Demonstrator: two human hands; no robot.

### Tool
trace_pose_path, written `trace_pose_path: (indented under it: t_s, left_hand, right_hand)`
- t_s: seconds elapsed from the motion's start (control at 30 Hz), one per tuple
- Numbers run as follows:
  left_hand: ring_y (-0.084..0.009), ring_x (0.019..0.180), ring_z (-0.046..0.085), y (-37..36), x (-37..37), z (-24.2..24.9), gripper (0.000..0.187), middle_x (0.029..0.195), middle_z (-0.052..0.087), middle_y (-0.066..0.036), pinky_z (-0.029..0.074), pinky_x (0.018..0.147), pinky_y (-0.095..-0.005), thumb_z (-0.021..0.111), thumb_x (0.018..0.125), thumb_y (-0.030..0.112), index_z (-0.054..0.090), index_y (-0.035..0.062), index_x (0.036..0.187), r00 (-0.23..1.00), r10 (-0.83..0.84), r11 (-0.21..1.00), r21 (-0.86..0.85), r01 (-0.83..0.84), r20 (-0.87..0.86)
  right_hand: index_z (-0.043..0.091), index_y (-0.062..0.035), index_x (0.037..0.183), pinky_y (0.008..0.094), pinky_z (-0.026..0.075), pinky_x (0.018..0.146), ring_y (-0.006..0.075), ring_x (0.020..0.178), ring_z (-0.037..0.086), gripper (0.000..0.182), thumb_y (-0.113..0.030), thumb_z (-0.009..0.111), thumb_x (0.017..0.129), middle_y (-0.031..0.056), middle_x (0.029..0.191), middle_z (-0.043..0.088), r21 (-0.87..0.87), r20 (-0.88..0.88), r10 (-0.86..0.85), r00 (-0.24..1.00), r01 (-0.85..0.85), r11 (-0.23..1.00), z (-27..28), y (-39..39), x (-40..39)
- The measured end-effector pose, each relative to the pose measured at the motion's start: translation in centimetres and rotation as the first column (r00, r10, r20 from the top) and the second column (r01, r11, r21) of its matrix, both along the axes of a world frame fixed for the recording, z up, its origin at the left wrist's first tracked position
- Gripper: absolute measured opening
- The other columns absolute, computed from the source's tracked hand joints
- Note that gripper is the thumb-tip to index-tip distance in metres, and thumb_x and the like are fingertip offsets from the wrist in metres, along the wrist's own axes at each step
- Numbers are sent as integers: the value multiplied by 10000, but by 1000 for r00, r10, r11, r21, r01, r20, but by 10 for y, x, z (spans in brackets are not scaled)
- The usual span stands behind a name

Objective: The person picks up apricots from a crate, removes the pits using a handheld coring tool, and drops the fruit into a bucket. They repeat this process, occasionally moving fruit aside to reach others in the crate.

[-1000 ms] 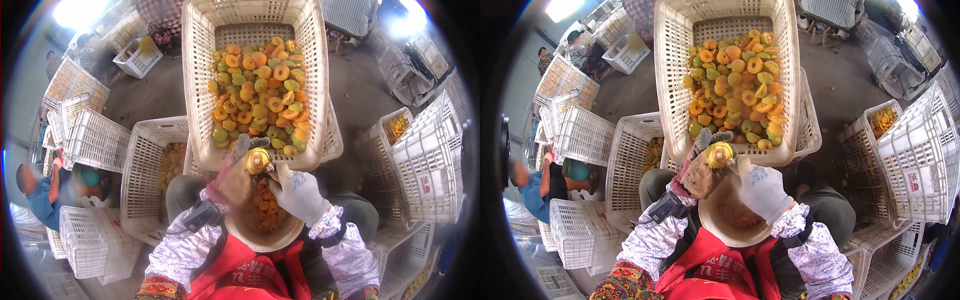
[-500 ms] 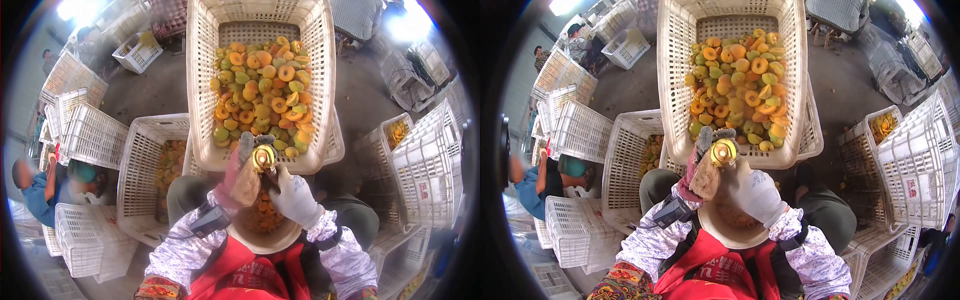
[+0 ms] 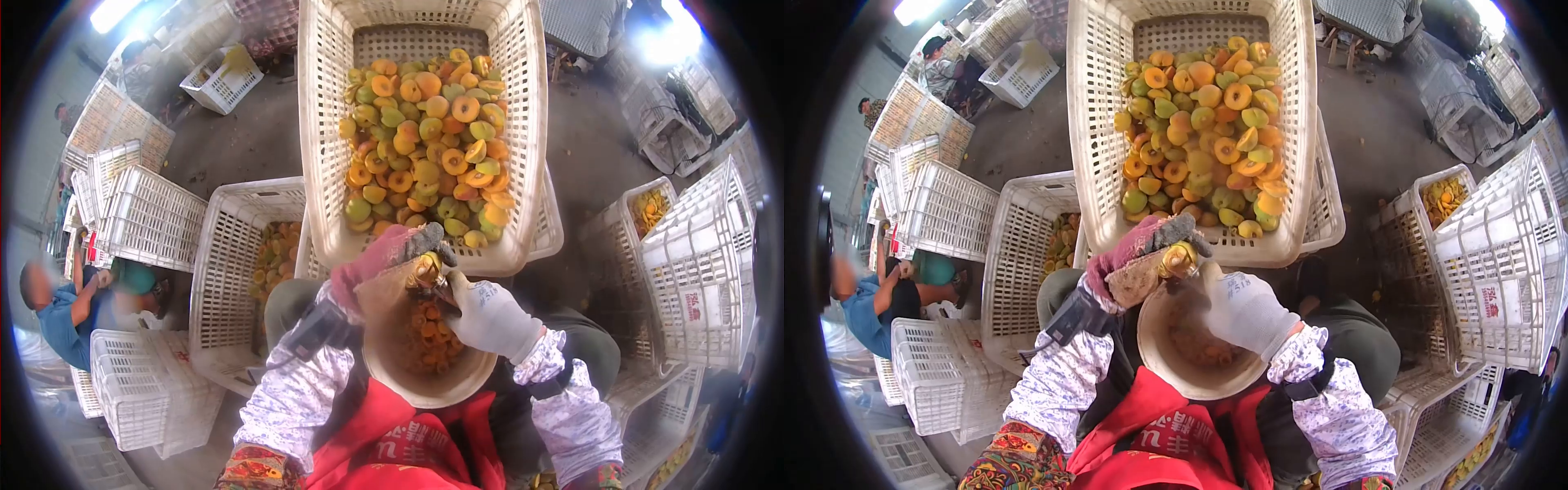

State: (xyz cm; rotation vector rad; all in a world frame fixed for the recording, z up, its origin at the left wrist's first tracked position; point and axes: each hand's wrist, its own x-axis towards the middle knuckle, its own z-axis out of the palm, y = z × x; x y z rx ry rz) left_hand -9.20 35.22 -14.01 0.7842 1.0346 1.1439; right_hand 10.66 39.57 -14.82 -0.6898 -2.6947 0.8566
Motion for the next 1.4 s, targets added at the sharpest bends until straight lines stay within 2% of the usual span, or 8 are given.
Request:
trace_pose_path:
  t_s: [0.23, 0.6, 0.67, 0.73, 0.9, 0.97, 1.3, 1.4]
  left_hand:
    - [-209, 870, 665, -1, 22, 27, 566, 1021, 654, -105, 569, 693, -319, 432, 992, 491, 521, -10, 1240, 836, 253, 967, -146, -207, 486]
    - [-294, 848, 653, 0, 11, -20, 383, 909, 651, -125, 539, 775, -416, 503, 986, 375, 614, 9, 1007, 882, 134, 953, 186, -240, 451]
    - [-299, 824, 647, -6, 14, -33, 331, 897, 647, -134, 535, 782, -456, 531, 975, 324, 622, 7, 959, 780, 402, 885, 14, -465, 479]
    - [-291, 813, 651, -8, 5, 1, 353, 881, 646, -128, 538, 781, -440, 540, 968, 344, 628, 4, 928, 974, 184, 944, 301, -137, -134]
    - [-261, 776, 656, -3, 11, -45, 363, 864, 648, -120, 550, 734, -395, 578, 950, 361, 632, 3, 926, 915, 392, 859, 318, -402, 97]
    - [-257, 764, 655, -7, 15, -13, 287, 877, 643, -126, 552, 711, -392, 602, 946, 295, 632, 10, 936, 868, 299, 928, 92, -362, 396]
    - [-194, 694, 624, 3, 21, 3, 449, 761, 655, -119, 498, 642, -313, 508, 984, 362, 647, -30, 815, 921, 302, 921, 176, -349, 248]
    - [-189, 694, 617, 5, 18, 9, 477, 750, 652, -117, 493, 666, -299, 497, 985, 392, 645, -23, 801, 962, 231, 931, 255, -261, 142]
  right_hand:
    - [521, 63, 1065, 448, 488, 672, 418, 781, 616, 337, -117, 625, 800, 231, 783, 618, -369, -88, -232, 969, 185, 911, -3, 5, -8]
    - [525, 30, 1002, 359, 487, 643, 287, 716, 620, 193, -90, 554, 854, 164, 769, 605, -238, -147, 16, 989, -51, 970, -2, -3, -14]
    - [525, -11, 951, 292, 457, 523, 148, 560, 551, 118, -110, 540, 888, 62, 671, 551, -814, 97, 20, 995, 68, 577, 34, 3, -15]
    - [547, -9, 973, 345, 469, 562, 228, 610, 591, 170, -161, 529, 899, 113, 682, 576, -810, 154, 52, 987, 96, 579, 34, 7, -16]
    - [586, 2, 903, 356, 481, 533, 240, 579, 633, 261, -235, 487, 943, 123, 620, 583, -603, 3, 0, 1000, 2, 797, 27, -1, -16]
    - [592, -1, 864, 316, 465, 458, 180, 488, 598, 291, -257, 488, 956, 80, 578, 574, -879, 152, 6, 988, 133, 458, 42, 0, -16]
    - [576, -16, 804, 278, 436, 417, 133, 456, 557, 234, -216, 539, 920, 36, 585, 567, -873, 81, -72, 994, 105, 477, 29, -9, -22]
    - [590, -33, 811, 272, 426, 413, 125, 455, 543, 199, -201, 549, 910, 24, 598, 568, -994, -23, 31, 999, -26, 103, 21, -2, -15]
